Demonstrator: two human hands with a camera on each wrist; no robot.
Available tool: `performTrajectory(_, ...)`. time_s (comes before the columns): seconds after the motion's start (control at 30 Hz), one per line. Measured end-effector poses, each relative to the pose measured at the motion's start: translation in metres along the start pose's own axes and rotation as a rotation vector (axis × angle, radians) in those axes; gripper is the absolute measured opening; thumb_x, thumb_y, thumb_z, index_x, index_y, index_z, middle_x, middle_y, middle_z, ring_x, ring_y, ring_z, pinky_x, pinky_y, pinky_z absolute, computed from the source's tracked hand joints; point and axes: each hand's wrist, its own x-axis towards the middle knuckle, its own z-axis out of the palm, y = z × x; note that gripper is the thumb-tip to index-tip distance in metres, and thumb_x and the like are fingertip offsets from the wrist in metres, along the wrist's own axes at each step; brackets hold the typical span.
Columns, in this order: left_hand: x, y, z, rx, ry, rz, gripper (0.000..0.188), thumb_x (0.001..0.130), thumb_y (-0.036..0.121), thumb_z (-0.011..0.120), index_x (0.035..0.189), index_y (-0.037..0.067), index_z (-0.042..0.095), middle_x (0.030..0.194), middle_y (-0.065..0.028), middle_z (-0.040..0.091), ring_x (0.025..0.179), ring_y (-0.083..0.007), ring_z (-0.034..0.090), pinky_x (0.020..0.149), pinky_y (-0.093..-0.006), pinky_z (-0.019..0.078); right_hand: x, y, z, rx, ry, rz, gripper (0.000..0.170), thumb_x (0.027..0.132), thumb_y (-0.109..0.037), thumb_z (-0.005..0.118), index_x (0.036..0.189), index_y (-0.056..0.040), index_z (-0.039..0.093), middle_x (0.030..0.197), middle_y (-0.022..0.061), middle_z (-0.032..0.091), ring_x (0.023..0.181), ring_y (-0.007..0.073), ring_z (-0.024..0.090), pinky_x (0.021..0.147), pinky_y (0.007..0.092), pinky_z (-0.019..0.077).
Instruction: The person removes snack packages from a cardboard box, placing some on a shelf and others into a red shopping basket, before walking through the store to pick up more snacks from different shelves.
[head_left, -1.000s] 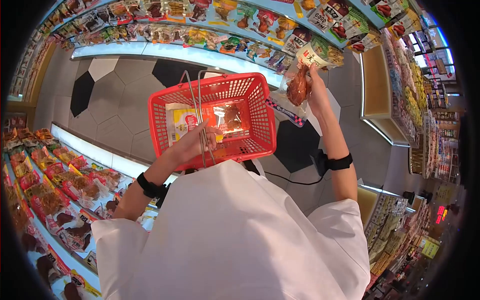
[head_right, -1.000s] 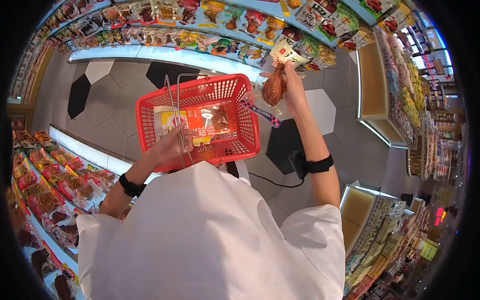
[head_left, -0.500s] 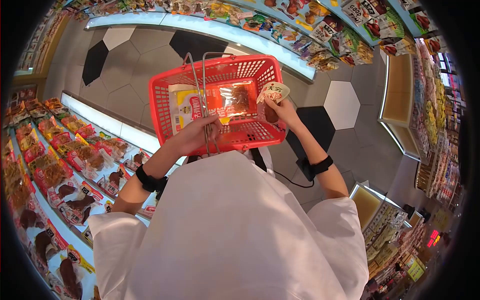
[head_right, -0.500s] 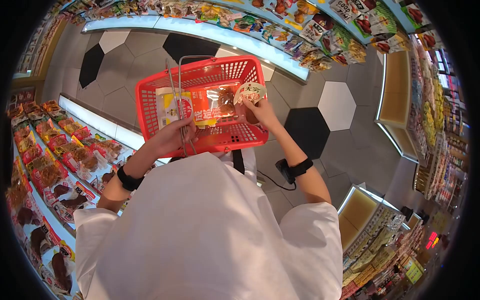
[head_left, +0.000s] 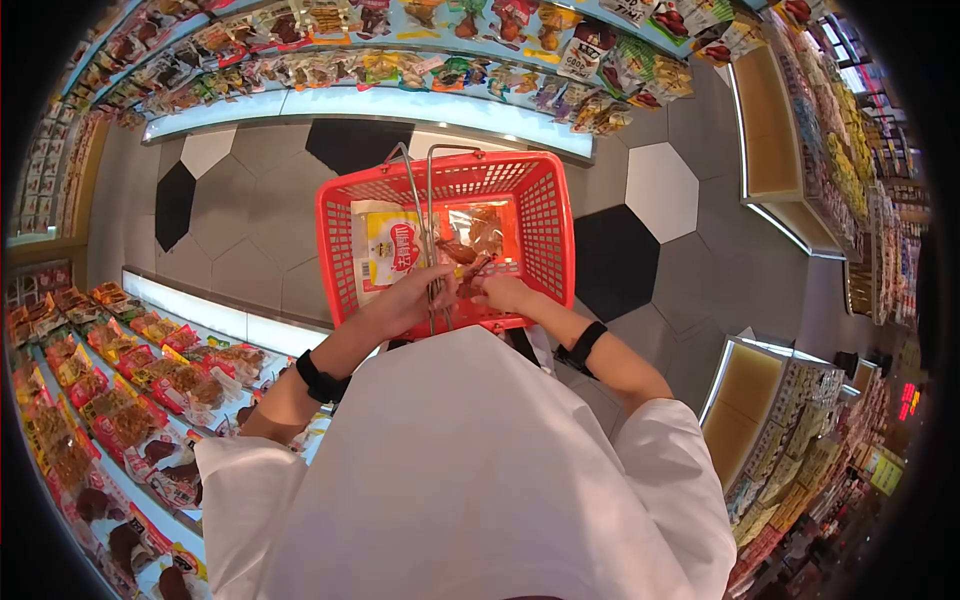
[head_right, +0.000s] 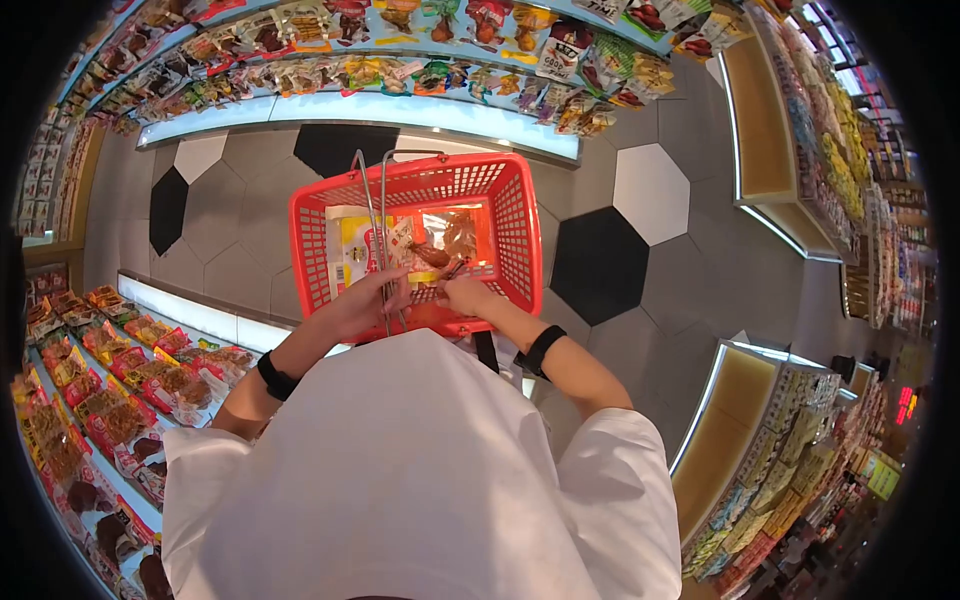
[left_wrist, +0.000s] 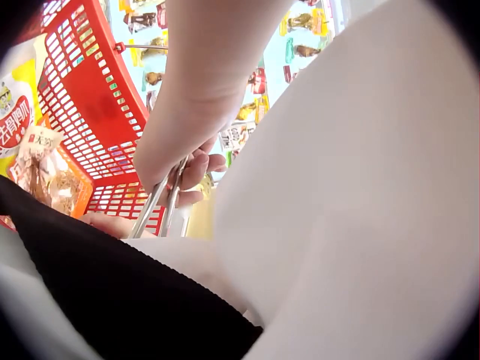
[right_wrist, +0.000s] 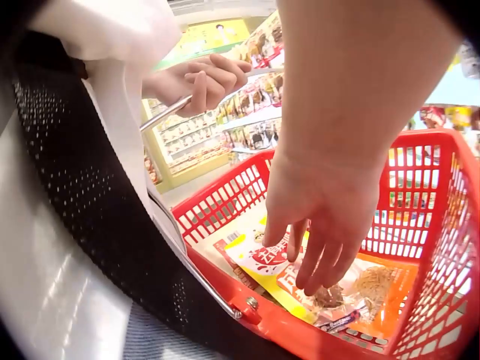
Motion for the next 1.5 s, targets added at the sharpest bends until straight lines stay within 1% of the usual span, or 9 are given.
performTrajectory(0.33, 0.077, -0.007, 0.072, 0.066, -0.104, -0.143, 0.034, 0.092, 0.023, 0.041, 0.061, 0.008, 0.045, 0.049, -0.0010, 0.039, 0.054, -0.0110, 0.038, 0.071, -0.0270, 0.0385, -0.106, 0.095, -0.014, 0.366, 0.233, 0.165, 0.029, 0.083, -0.029, 0.055, 0.093, -0.0014, 0.056, 0.074, 0.0159, 0.061, 0.060, 0.0260, 0.061, 0.055, 0.0380, 0.0477)
performTrajectory(0.47, 0.139, -0.022, 0.136, 0.053, -0.052, -0.258, 0.021, 0.091, 0.026, 0.045, 0.090, 0.007, 0.054, 0.058, 0.0031, 0.042, 0.056, -0.0083, 0.039, 0.062, -0.0252, 0.0364, -0.142, 0.170, 0.012, 0.415, 0.393, 0.145, 0.035, 0.083, -0.036, 0.053, 0.103, -0.0070, 0.056, 0.090, 0.0198, 0.061, 0.082, 0.0354, 0.060, 0.072, 0.0421, 0.0475)
performTrajectory(0.53, 0.176, -0.030, 0.175, -0.020, 0.150, -0.361, 0.020, 0.090, 0.024, 0.047, 0.077, 0.009, 0.051, 0.057, 0.0020, 0.044, 0.054, -0.0087, 0.042, 0.066, -0.0260, 0.0407, -0.184, 0.193, -0.001, 0.624, 0.494, 0.150, 0.038, 0.083, -0.038, 0.055, 0.104, -0.0075, 0.057, 0.086, 0.0159, 0.063, 0.079, 0.0299, 0.062, 0.069, 0.0379, 0.0481)
performTrajectory(0.67, 0.255, -0.050, 0.219, 0.017, -0.061, -0.435, 0.027, 0.091, 0.024, 0.046, 0.068, 0.011, 0.050, 0.049, 0.0003, 0.041, 0.050, -0.0087, 0.042, 0.072, -0.0273, 0.0426, -0.258, 0.267, -0.010, 0.691, 0.535, 0.409, 0.040, 0.081, -0.040, 0.058, 0.102, -0.0066, 0.059, 0.082, 0.0145, 0.064, 0.077, 0.0253, 0.063, 0.066, 0.0344, 0.0488)
performTrajectory(0.77, 0.290, -0.044, 0.277, 0.081, -0.156, -0.461, 0.019, 0.091, 0.026, 0.045, 0.092, 0.010, 0.053, 0.058, 0.0049, 0.045, 0.050, -0.0043, 0.040, 0.066, -0.0223, 0.0399, -0.307, 0.304, -0.028, 0.651, 0.603, 0.471, 0.032, 0.088, -0.030, 0.050, 0.104, -0.0032, 0.057, 0.083, 0.0096, 0.065, 0.079, 0.0186, 0.063, 0.070, 0.0285, 0.0479)
performTrajectory(1.0, 0.383, -0.046, 0.409, 0.320, -0.229, -0.541, 0.021, 0.092, 0.026, 0.045, 0.099, 0.008, 0.052, 0.058, 0.0043, 0.045, 0.051, -0.0043, 0.039, 0.051, -0.0185, 0.0333, -0.374, 0.329, -0.139, 1.681, 0.685, 0.012, 0.042, 0.093, -0.032, 0.038, 0.115, 0.0020, 0.047, 0.100, 0.0124, 0.060, 0.089, 0.0193, 0.059, 0.080, 0.0279, 0.0465)
performTrajectory(1.13, 0.468, -0.044, 0.462, 0.370, -0.464, -0.627, 0.020, 0.091, 0.025, 0.045, 0.089, 0.007, 0.053, 0.055, 0.0026, 0.044, 0.046, -0.0067, 0.038, 0.043, -0.0205, 0.0307, -0.377, 0.427, -0.168, 1.672, 0.703, -0.101, 0.055, 0.093, -0.044, 0.027, 0.114, 0.0027, 0.048, 0.102, 0.0161, 0.059, 0.088, 0.0238, 0.060, 0.080, 0.0312, 0.0471)
performTrajectory(1.4, 0.675, -0.026, 0.603, 0.424, -0.608, -0.891, 0.027, 0.092, 0.024, 0.044, 0.072, 0.007, 0.052, 0.057, 0.0000, 0.047, 0.049, -0.0088, 0.042, 0.047, -0.0226, 0.0353, -0.466, 0.664, -0.223, 1.725, 1.172, 0.680, 0.057, 0.092, -0.047, 0.027, 0.100, 0.0002, 0.057, 0.094, 0.0126, 0.063, 0.086, 0.0223, 0.060, 0.077, 0.0350, 0.0465)
performTrajectory(1.5, 0.725, -0.010, 0.652, 0.449, -0.642, -0.873, 0.028, 0.091, 0.026, 0.045, 0.072, 0.007, 0.052, 0.057, 0.0000, 0.048, 0.049, -0.0092, 0.043, 0.045, -0.0223, 0.0341, -0.490, 0.719, -0.286, 1.496, 0.836, 0.897, 0.043, 0.091, -0.037, 0.037, 0.093, 0.0002, 0.057, 0.094, 0.0151, 0.062, 0.089, 0.0276, 0.059, 0.075, 0.0385, 0.0468)
